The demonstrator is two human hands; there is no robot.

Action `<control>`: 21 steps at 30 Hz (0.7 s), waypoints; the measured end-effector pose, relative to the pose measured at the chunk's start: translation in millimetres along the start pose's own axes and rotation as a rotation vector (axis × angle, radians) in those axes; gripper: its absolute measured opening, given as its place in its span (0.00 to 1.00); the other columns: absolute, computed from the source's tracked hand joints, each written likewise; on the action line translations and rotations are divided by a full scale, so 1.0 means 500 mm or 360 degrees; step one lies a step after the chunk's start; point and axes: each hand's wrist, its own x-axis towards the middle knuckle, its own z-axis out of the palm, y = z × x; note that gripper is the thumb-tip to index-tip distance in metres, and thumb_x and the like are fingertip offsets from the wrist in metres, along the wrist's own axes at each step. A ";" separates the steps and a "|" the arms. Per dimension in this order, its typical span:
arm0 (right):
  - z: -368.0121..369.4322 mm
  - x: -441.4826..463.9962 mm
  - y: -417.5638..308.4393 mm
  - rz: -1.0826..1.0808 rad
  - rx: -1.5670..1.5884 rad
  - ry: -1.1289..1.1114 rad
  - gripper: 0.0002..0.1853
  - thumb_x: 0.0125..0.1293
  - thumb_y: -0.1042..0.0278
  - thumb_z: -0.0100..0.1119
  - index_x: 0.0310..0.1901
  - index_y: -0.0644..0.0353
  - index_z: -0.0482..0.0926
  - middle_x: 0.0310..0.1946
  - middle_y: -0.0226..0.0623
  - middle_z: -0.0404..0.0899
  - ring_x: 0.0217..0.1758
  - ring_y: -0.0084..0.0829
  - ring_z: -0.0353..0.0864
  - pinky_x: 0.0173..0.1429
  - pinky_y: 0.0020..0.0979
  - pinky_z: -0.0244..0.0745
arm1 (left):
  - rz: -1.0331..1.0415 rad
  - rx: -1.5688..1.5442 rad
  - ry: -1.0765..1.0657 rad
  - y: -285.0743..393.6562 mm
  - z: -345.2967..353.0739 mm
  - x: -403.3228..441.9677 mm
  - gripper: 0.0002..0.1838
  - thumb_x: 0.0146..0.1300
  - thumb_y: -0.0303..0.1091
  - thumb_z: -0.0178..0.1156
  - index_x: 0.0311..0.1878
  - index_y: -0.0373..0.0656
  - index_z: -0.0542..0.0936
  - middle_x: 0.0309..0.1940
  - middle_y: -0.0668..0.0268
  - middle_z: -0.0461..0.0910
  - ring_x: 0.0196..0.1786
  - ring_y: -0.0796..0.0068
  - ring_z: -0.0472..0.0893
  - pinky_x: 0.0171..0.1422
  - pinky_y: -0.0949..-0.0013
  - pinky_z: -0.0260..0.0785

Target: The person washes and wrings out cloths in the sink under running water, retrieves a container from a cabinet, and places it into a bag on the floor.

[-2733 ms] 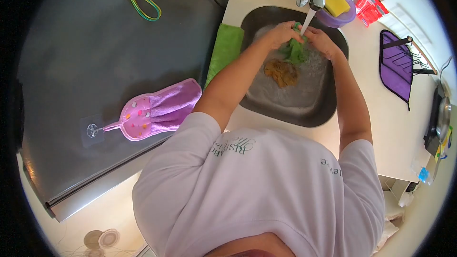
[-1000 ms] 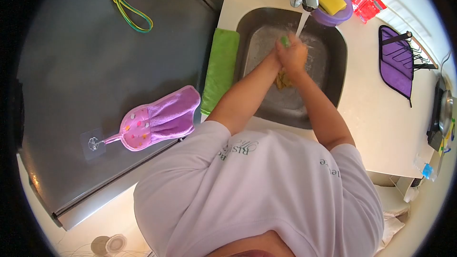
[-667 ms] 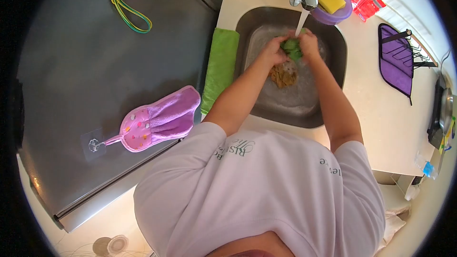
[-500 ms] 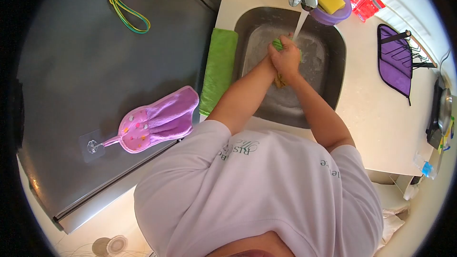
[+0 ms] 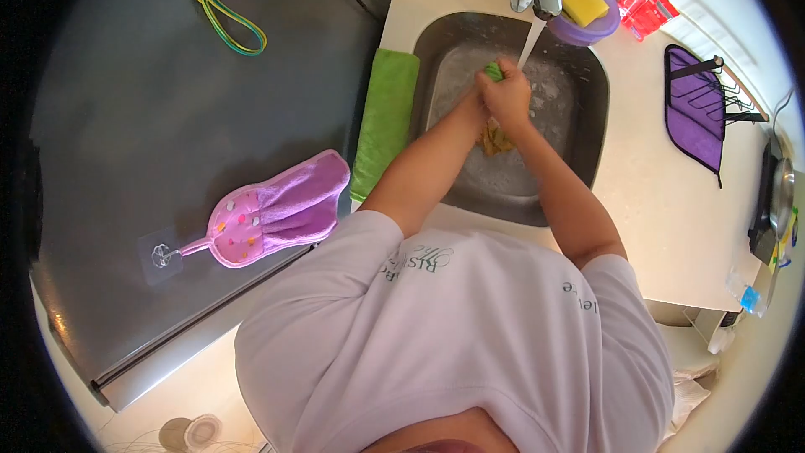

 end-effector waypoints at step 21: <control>-0.010 0.114 0.132 -0.0081 -0.0339 0.0401 0.17 0.51 0.52 0.60 0.34 0.58 0.80 0.29 0.51 0.79 0.39 0.52 0.78 0.42 0.44 0.72 | -0.0491 -0.0048 0.0508 0.008 0.141 -0.011 0.13 0.63 0.44 0.52 0.36 0.45 0.76 0.32 0.65 0.77 0.32 0.70 0.77 0.41 0.63 0.71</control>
